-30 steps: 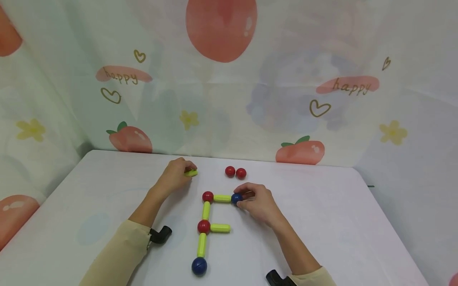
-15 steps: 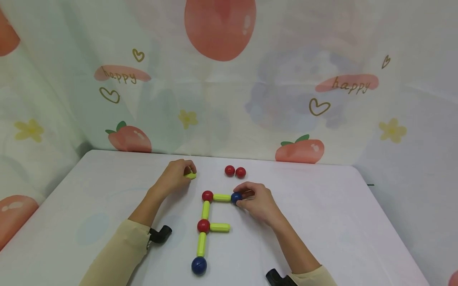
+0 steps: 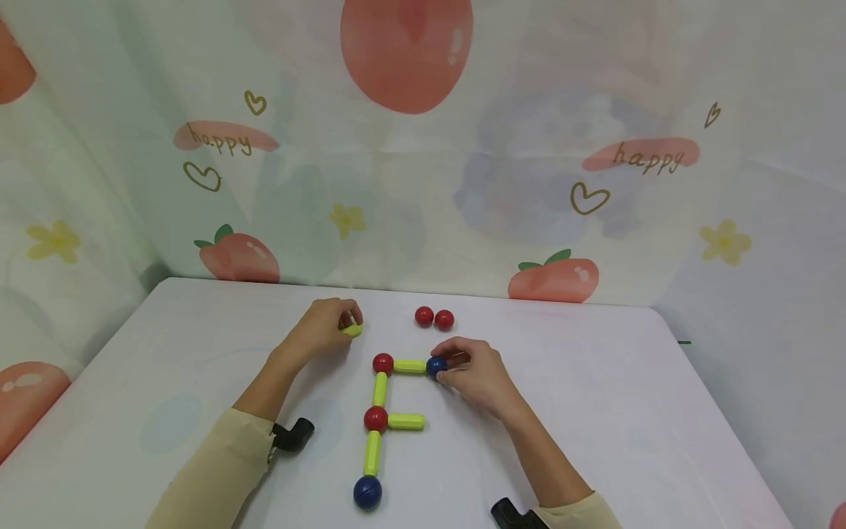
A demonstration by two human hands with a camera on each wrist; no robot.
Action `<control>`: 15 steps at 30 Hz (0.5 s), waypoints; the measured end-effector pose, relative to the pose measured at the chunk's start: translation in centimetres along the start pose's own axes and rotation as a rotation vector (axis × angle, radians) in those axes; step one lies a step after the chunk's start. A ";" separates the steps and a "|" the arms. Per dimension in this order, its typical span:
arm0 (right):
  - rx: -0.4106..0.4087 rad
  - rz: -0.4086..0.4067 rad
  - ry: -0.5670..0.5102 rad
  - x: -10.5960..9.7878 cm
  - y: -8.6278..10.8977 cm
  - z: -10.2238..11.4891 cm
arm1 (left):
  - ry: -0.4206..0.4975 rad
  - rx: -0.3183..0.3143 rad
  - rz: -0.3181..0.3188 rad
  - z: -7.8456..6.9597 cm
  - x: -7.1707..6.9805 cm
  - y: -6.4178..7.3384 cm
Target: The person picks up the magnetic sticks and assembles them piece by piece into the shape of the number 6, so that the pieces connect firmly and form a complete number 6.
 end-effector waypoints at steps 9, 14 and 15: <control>0.000 -0.006 0.003 0.0 -0.1 0.0 | -0.042 0.070 0.074 -0.7 -0.6 0.4; 0.000 -0.005 0.002 0.1 0.0 -0.1 | -0.059 0.089 0.096 -1.0 -0.8 0.7; 0.001 -0.005 0.002 0.1 0.0 -0.1 | -0.059 0.092 0.102 -1.0 -0.8 0.8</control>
Point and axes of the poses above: each hand's wrist, its own y-axis away from the middle knuckle, its own x-axis out of the palm, z = x × y, the point moved 2 cm from there along -y, towards the middle knuckle, and after that the axes turned 5 degrees about y, right-handed, at the moved point
